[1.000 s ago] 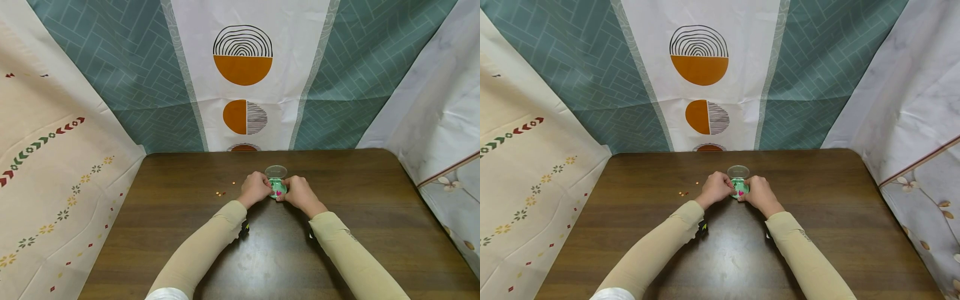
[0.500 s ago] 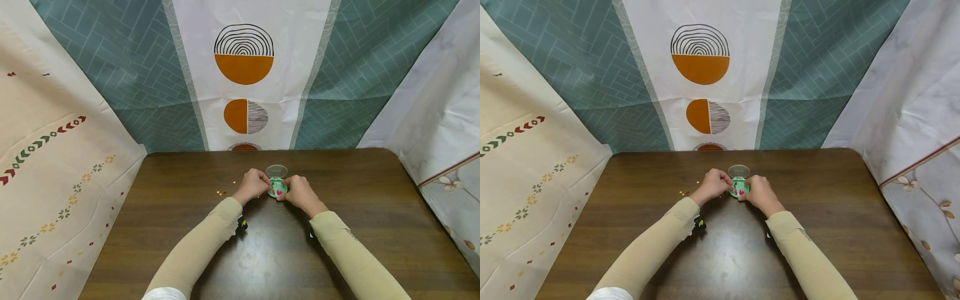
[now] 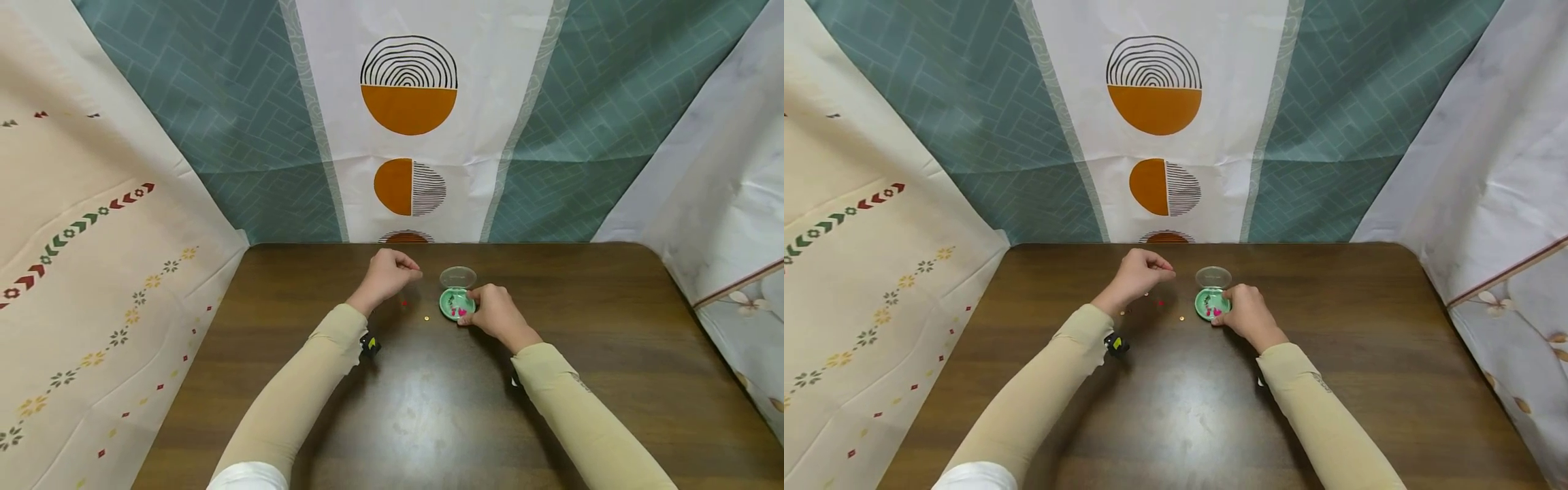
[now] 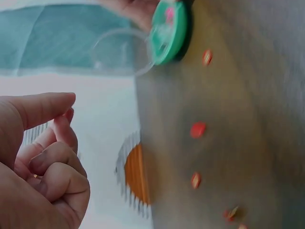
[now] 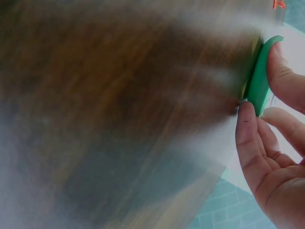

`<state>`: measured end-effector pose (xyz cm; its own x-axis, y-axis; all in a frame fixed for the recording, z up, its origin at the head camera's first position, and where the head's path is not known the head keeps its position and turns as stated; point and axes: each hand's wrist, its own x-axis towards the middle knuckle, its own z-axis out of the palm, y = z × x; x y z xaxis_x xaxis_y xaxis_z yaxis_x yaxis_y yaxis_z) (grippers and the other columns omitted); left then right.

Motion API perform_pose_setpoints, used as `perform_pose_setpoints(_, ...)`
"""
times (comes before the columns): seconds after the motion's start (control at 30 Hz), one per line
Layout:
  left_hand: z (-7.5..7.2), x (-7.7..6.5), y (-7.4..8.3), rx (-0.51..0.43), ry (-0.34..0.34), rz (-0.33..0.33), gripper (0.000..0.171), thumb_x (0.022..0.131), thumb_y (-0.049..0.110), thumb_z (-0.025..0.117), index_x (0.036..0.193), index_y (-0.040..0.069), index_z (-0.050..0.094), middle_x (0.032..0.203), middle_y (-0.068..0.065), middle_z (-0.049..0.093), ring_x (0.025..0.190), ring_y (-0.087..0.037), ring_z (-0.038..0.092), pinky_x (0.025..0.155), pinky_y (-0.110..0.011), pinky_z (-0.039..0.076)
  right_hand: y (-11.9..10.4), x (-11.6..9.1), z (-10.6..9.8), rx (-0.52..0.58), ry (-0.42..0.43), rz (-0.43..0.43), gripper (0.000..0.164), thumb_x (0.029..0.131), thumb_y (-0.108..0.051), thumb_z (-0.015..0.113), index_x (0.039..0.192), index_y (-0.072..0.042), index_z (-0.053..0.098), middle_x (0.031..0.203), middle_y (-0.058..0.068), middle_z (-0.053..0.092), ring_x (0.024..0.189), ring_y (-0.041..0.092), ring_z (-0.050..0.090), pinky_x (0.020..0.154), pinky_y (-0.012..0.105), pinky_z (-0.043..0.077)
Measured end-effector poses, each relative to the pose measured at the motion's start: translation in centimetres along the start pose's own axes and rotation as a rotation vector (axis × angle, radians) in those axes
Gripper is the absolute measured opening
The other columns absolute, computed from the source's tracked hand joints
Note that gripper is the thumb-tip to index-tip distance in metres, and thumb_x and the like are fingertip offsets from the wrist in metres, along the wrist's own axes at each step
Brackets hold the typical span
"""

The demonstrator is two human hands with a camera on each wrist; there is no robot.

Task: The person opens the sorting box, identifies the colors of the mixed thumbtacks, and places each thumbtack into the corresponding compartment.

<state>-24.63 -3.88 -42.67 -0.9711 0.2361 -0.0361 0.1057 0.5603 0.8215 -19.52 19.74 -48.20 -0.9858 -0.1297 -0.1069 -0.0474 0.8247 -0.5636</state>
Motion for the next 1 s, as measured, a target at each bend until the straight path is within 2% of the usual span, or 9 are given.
perform_pose_setpoints(0.17, -2.8, -0.2, -0.8, 0.030, 0.046, 0.000, 0.009, 0.080, 0.029, 0.072, 0.080, 0.020, 0.075, 0.085, 0.005, 0.070, 0.076, -0.015, 0.060, 0.065, -0.029, 0.048, 0.3, -0.1, -0.1, -0.004, 0.006, -0.005, 0.062, 0.066, -0.030, 0.085, 0.117, -0.002, 0.064, 0.113, 0.014, 0.067, 0.099, 0.025, 0.063, 0.085, 0.042, 0.050)
perform_pose_setpoints(0.3, -4.5, -0.7, -2.0, 0.044, 0.074, -0.039, 0.011, 0.080, 0.032, 0.070, 0.080, 0.021, 0.075, 0.088, 0.006, 0.070, 0.079, -0.016, 0.059, 0.067, -0.032, 0.048, 0.3, 0.0, 0.0, -0.005, 0.004, -0.014, 0.063, 0.066, -0.031, 0.085, 0.118, -0.002, 0.064, 0.113, 0.014, 0.067, 0.101, 0.026, 0.063, 0.086, 0.043, 0.049)
perform_pose_setpoints(0.43, -5.7, -1.2, -3.5, 0.086, 0.088, -0.070, 0.014, 0.081, 0.031, 0.070, 0.083, 0.019, 0.076, 0.089, 0.005, 0.070, 0.082, -0.016, 0.060, 0.067, -0.032, 0.049, 0.3, 0.1, 0.0, -0.007, 0.005, -0.014, 0.063, 0.065, -0.031, 0.085, 0.118, -0.002, 0.064, 0.114, 0.014, 0.067, 0.102, 0.026, 0.062, 0.087, 0.044, 0.049)
perform_pose_setpoints(0.6, -6.8, -2.2, -5.5, 0.209, 0.095, -0.091, 0.014, 0.082, 0.029, 0.069, 0.084, 0.017, 0.076, 0.087, 0.003, 0.071, 0.079, -0.016, 0.062, 0.065, -0.030, 0.049, 0.1, 0.1, 0.0, -0.008, -0.001, -0.023, 0.063, 0.066, -0.030, 0.085, 0.118, -0.001, 0.064, 0.113, 0.015, 0.067, 0.101, 0.026, 0.063, 0.086, 0.043, 0.049)
perform_pose_setpoints(0.77, -7.1, -2.9, -7.1, 0.313, 0.054, -0.095, 0.011, 0.083, 0.026, 0.068, 0.084, 0.018, 0.076, 0.089, 0.002, 0.071, 0.081, -0.016, 0.063, 0.067, -0.032, 0.050, 0.0, 0.1, -0.1, -0.007, 0.002, -0.018, 0.063, 0.065, -0.030, 0.085, 0.117, -0.001, 0.064, 0.112, 0.015, 0.067, 0.099, 0.025, 0.063, 0.086, 0.043, 0.049)
perform_pose_setpoints(1.0, -6.9, -3.4, -8.3, 0.433, -0.068, -0.122, 0.012, 0.082, 0.023, 0.071, 0.093, 0.019, 0.075, 0.098, 0.002, 0.071, 0.089, -0.018, 0.065, 0.074, -0.038, 0.051, -0.1, 0.0, 0.0, -0.009, -0.001, -0.020, 0.063, 0.065, -0.029, 0.085, 0.117, 0.000, 0.064, 0.112, 0.015, 0.067, 0.096, 0.024, 0.063, 0.083, 0.041, 0.050)
